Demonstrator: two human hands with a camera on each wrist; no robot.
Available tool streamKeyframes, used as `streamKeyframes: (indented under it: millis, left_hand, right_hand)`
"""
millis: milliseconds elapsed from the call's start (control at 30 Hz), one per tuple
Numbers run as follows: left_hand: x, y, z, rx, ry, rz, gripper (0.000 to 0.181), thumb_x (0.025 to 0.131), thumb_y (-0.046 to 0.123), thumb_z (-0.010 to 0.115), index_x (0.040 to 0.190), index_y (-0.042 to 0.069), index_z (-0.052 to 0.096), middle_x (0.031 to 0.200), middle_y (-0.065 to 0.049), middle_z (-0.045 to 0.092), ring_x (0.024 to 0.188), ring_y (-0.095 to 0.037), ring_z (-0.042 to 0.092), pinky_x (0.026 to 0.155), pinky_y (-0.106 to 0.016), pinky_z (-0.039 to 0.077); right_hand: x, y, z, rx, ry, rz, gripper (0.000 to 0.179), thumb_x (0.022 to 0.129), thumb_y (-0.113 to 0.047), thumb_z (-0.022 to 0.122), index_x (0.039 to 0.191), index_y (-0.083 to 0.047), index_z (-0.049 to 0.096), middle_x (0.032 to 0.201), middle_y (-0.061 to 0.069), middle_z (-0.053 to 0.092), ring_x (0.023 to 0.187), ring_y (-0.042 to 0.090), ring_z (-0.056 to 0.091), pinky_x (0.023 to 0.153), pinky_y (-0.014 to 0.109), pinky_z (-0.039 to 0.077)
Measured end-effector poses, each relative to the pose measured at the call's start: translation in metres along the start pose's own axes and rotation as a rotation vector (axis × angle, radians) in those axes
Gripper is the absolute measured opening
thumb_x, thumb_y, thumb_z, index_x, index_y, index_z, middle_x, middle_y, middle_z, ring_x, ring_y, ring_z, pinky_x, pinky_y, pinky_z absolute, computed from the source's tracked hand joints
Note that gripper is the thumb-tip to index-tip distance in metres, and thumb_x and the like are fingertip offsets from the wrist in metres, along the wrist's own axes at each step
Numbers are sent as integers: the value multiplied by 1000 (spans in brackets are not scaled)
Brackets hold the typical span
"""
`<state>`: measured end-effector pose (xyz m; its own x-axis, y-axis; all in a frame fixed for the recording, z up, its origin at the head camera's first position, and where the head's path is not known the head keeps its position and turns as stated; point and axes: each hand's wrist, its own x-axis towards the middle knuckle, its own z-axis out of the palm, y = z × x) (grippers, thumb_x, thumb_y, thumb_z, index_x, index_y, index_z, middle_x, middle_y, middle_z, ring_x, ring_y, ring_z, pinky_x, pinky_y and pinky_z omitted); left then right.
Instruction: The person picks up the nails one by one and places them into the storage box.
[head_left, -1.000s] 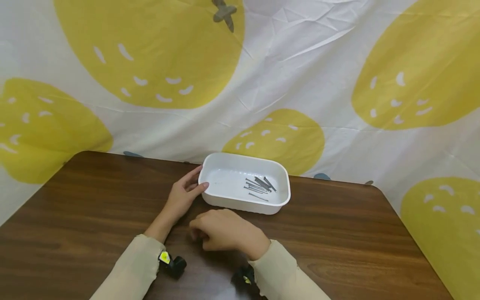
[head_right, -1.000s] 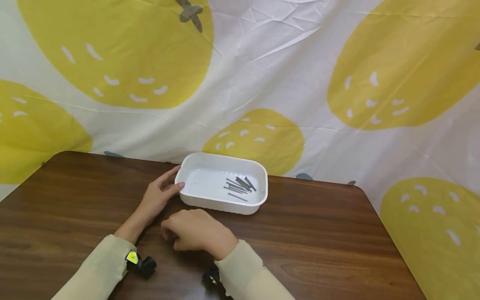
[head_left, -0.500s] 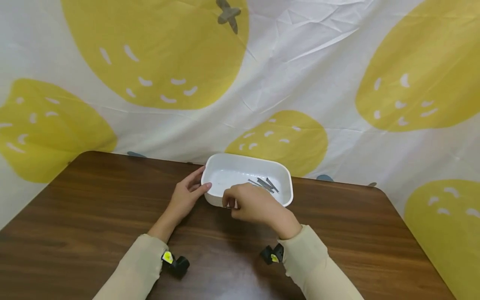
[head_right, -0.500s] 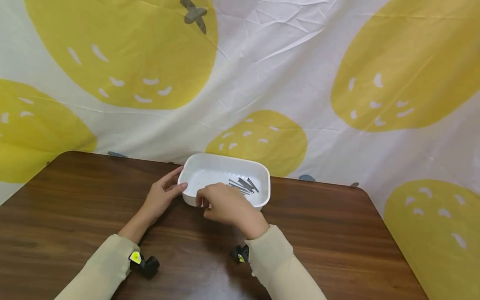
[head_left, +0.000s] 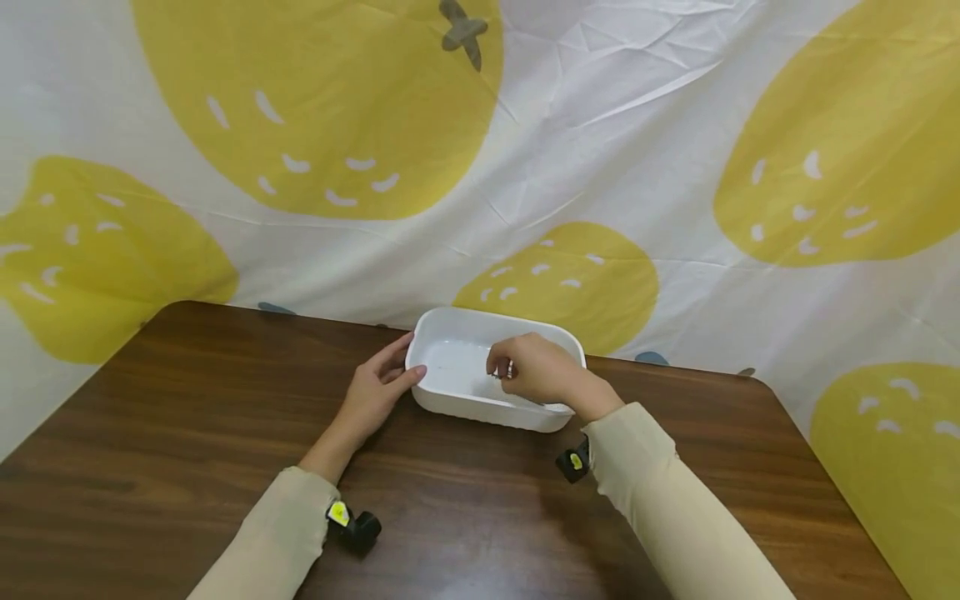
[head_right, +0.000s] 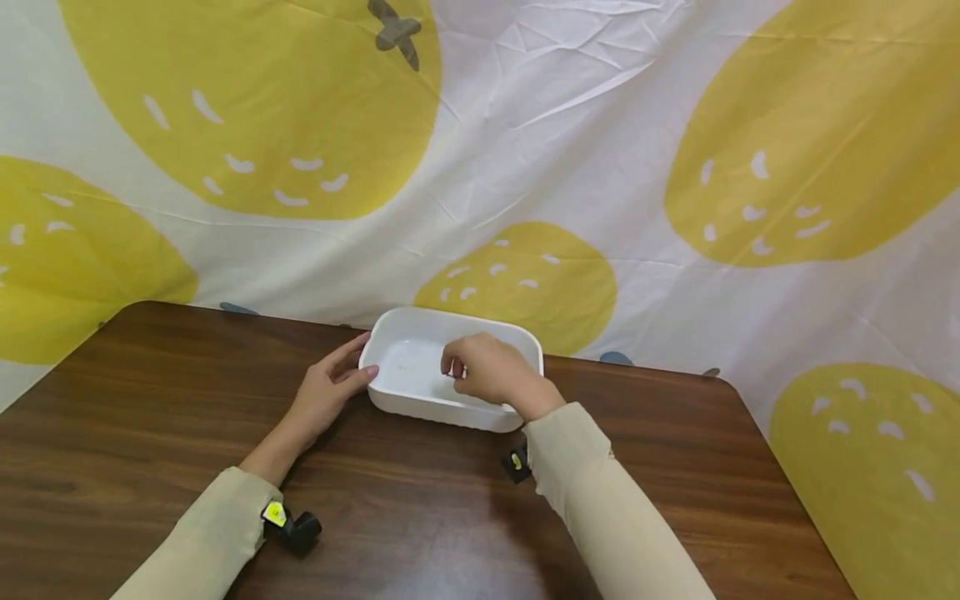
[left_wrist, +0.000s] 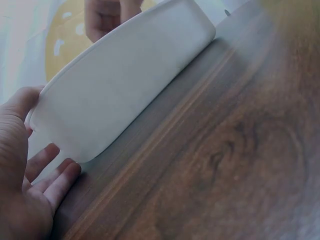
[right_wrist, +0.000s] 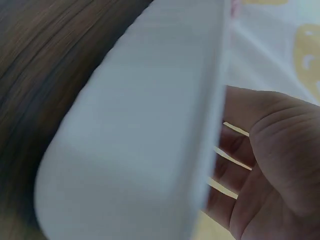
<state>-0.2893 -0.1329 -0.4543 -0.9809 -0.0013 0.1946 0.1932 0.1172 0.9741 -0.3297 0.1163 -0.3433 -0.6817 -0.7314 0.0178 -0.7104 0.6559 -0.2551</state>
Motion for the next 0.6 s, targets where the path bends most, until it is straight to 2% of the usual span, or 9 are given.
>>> streamKeyframes:
  millis: [267,600]
  left_hand:
    - [0,0,0,11,4,0,60,97,19,68,153,14,46,146,-20,57,125,-36,62,93,-16,51]
    - [0,-1,0,12,1,-20,60,98,21,68,153,17,45,147,-19,56,124,-36,62,95,-21,52]
  right_hand:
    - [7,19,11,-4,-20,25,15,84,2,69,96,-4,75,87,6,72,83,16,65,75,29,55]
    - [15,30,26,-31,-76,79,16,89,1,68,100,-6,77,90,4,73,85,13,63,79,31,56]
